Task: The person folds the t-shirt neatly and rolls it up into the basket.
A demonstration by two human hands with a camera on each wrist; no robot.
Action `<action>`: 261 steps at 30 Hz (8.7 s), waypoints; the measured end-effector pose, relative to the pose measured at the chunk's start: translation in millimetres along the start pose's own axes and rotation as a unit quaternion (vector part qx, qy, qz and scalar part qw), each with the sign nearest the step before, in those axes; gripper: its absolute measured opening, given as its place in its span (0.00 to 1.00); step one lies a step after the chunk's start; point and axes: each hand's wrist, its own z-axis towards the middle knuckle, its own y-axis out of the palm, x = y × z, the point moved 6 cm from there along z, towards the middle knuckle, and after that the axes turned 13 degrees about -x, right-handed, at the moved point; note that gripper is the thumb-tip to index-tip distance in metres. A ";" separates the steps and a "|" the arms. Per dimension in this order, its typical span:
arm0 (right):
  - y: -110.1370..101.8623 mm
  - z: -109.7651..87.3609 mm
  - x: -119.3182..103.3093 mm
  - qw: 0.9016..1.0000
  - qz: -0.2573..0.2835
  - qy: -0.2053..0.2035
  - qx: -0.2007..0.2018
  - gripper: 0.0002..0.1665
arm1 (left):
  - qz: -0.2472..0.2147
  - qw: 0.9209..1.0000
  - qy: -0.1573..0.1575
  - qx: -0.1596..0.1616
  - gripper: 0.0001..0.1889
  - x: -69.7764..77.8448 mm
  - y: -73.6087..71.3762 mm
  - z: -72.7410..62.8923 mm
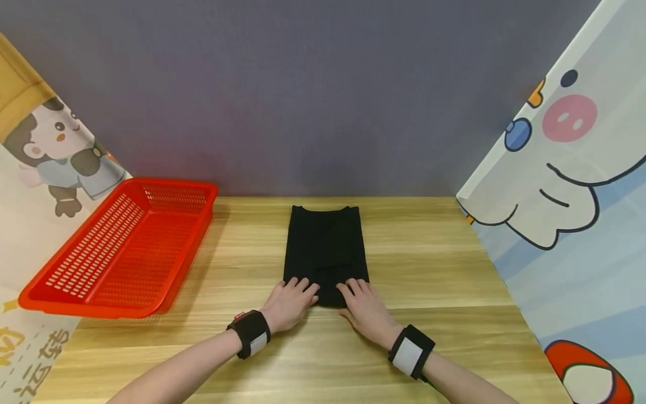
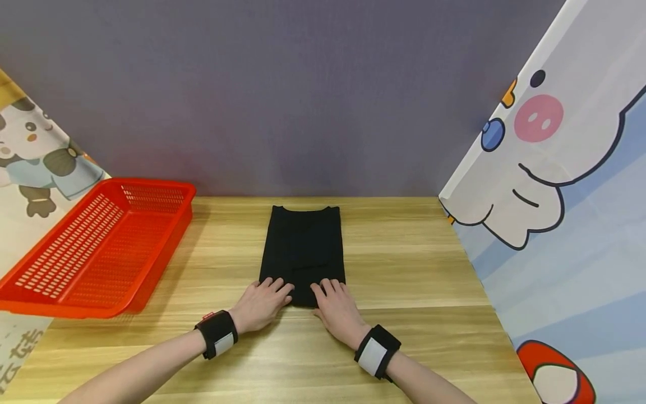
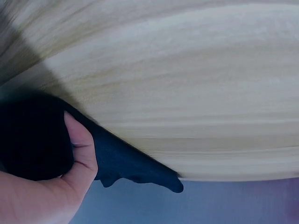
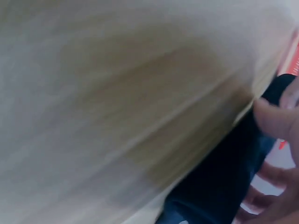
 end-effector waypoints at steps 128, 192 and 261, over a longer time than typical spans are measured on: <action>5.5 47.4 33.7 0.980 0.166 0.058 -0.089 0.14 | 0.098 0.990 -0.070 0.067 0.19 -11.9 -3.5 11.6; -1.1 51.5 42.8 0.986 0.160 0.040 -0.039 0.18 | 0.113 0.987 -0.102 0.059 0.31 -21.1 -1.3 20.8; 0.5 97.6 69.0 0.980 0.189 0.051 -0.042 0.19 | 0.127 0.984 -0.113 0.049 0.30 -42.4 2.3 44.4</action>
